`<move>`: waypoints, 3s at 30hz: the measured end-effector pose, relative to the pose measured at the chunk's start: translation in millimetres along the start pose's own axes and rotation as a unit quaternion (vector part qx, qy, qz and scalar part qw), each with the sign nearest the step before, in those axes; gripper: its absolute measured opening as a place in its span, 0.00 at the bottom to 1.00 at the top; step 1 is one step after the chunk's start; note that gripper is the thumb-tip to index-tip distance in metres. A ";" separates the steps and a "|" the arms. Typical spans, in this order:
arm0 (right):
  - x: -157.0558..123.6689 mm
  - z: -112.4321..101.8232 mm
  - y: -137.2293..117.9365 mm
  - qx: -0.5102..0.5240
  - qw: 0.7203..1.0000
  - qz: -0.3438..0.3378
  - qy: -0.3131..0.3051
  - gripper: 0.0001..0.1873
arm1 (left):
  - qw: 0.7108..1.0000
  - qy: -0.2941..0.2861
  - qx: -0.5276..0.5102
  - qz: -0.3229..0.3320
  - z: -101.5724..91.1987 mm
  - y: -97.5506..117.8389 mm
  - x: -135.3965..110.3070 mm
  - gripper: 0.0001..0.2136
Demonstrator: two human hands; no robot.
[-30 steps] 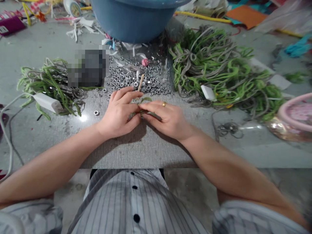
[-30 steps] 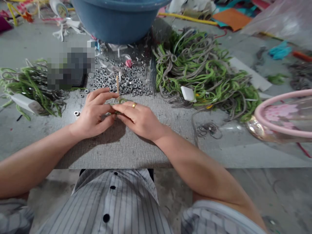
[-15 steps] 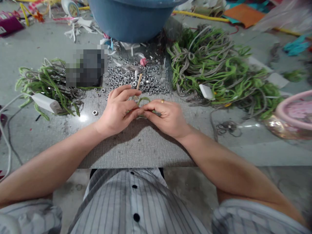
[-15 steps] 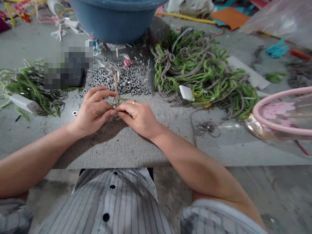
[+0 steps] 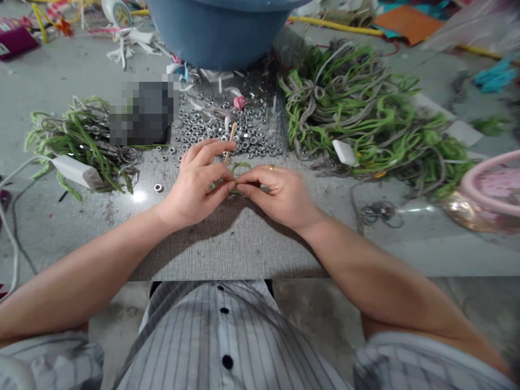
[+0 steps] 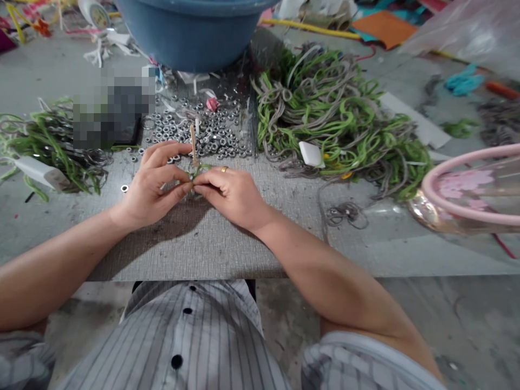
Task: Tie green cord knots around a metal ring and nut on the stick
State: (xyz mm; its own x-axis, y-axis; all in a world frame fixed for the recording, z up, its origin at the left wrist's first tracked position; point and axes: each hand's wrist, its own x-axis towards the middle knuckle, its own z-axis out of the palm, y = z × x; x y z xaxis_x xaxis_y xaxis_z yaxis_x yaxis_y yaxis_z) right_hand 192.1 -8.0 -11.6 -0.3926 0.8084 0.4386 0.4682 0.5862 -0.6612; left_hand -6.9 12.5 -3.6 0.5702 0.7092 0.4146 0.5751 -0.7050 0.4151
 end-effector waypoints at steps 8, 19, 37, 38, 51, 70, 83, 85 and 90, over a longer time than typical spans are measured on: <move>0.7 -1.0 4.4 -0.017 0.998 0.011 -0.059 0.07 | 0.999 -0.023 0.036 0.023 1.8 -8.0 -0.3 0.03; -0.4 -9.4 5.3 -0.159 0.982 0.101 0.029 0.07 | 0.996 -0.025 0.088 0.022 3.5 -13.6 -2.1 0.06; -0.5 -5.9 7.4 -0.116 0.991 0.005 -0.064 0.07 | 0.995 -0.041 0.081 0.045 3.4 -13.9 -2.5 0.07; -0.5 -6.4 6.9 -0.108 0.991 -0.004 -0.074 0.07 | 0.995 -0.045 0.080 0.046 3.5 -13.9 -2.6 0.08; -0.8 -1.8 14.1 -0.158 0.977 -0.057 -0.135 0.09 | 0.994 -0.074 0.078 0.033 11.0 -15.5 -4.9 0.10; 1.2 -10.1 12.3 -0.210 0.970 0.029 -0.120 0.05 | 0.992 -0.108 0.069 0.000 7.8 -13.2 -3.4 0.09; 0.8 -2.0 13.8 -0.107 0.990 -0.014 -0.092 0.06 | 0.993 -0.098 0.068 0.010 6.1 -11.0 -2.2 0.05; 0.4 1.0 15.5 -0.112 0.990 -0.011 -0.086 0.06 | 0.992 -0.104 0.070 0.005 6.0 -10.9 -1.7 0.05; -0.3 5.1 16.2 -0.129 0.989 0.018 -0.077 0.06 | 0.991 -0.109 0.075 -0.002 5.4 -9.7 -0.9 0.06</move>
State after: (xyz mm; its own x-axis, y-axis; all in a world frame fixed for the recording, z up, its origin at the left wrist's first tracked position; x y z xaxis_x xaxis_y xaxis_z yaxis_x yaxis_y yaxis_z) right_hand 195.7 1.0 -25.5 -0.4787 0.8225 0.3072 0.6618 0.5679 -0.4894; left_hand -9.8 18.7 -12.3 0.6721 0.7067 0.2210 0.6486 -0.7059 0.2846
